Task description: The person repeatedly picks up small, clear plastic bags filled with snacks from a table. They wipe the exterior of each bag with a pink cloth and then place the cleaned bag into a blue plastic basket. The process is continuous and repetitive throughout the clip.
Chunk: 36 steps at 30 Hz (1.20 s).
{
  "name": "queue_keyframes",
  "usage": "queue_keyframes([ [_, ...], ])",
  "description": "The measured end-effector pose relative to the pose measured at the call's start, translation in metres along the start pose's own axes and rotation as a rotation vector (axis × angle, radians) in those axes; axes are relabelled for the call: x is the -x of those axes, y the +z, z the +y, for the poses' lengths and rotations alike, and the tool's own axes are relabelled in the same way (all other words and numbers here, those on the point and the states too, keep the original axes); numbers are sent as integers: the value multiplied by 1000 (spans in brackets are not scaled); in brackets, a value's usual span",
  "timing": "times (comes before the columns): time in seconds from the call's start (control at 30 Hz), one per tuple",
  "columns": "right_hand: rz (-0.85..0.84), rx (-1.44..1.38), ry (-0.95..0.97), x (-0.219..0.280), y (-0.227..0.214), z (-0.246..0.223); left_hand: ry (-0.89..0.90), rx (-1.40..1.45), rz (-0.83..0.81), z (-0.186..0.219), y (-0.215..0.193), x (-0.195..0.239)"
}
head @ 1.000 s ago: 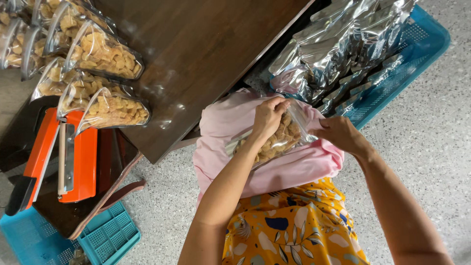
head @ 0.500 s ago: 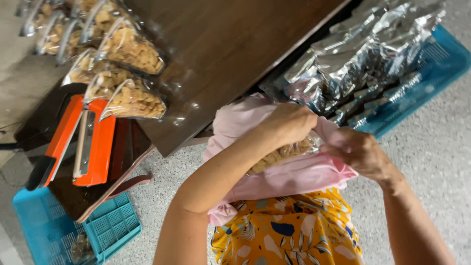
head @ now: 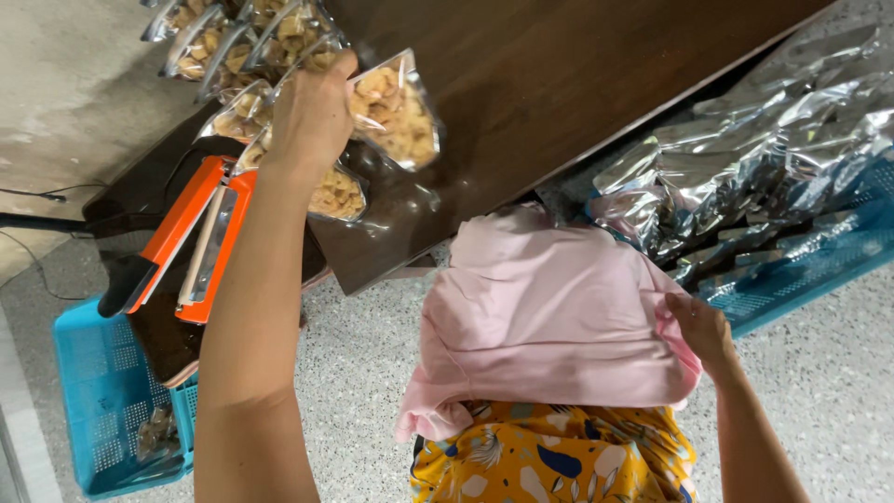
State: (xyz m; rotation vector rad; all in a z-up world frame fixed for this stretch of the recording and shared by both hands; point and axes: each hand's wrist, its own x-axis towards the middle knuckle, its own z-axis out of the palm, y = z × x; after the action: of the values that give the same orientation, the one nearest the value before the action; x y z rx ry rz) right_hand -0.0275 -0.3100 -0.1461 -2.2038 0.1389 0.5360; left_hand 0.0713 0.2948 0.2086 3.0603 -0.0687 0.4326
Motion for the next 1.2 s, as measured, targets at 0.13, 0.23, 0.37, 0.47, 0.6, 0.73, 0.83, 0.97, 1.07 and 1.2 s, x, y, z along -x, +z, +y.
queue_keyframes([
  [0.13, -50, 127, 171, -10, -1, -4, -108, -47, 14, -46, 36, 14],
  [0.23, -37, 383, 254, -29, 2, 7, -301, -16, -97, -63, 53, 23],
  [0.37, -9, 437, 295, -28, 3, 9, -392, -11, -129, -76, 64, 29],
  [0.47, 103, 374, 256, -31, 5, 12, -409, 42, -171, -82, 63, 30],
  [0.6, 177, 314, -19, -57, -4, 12, -344, 27, -283, -79, 50, 27],
  [0.73, 187, 328, 62, -118, -39, 0, -268, -107, -176, -40, 19, 29],
  [0.83, 266, 451, 82, -173, -77, -19, -164, -30, 61, 14, -1, 47],
  [0.97, 67, 638, 358, -241, -126, -40, -240, 299, 78, 95, 24, 69],
  [1.07, 58, 777, 372, -281, -146, -48, -379, 424, -153, 146, 79, 83],
  [1.2, -40, 823, 481, -317, -155, -47, -163, 645, -203, 193, 140, 94],
])
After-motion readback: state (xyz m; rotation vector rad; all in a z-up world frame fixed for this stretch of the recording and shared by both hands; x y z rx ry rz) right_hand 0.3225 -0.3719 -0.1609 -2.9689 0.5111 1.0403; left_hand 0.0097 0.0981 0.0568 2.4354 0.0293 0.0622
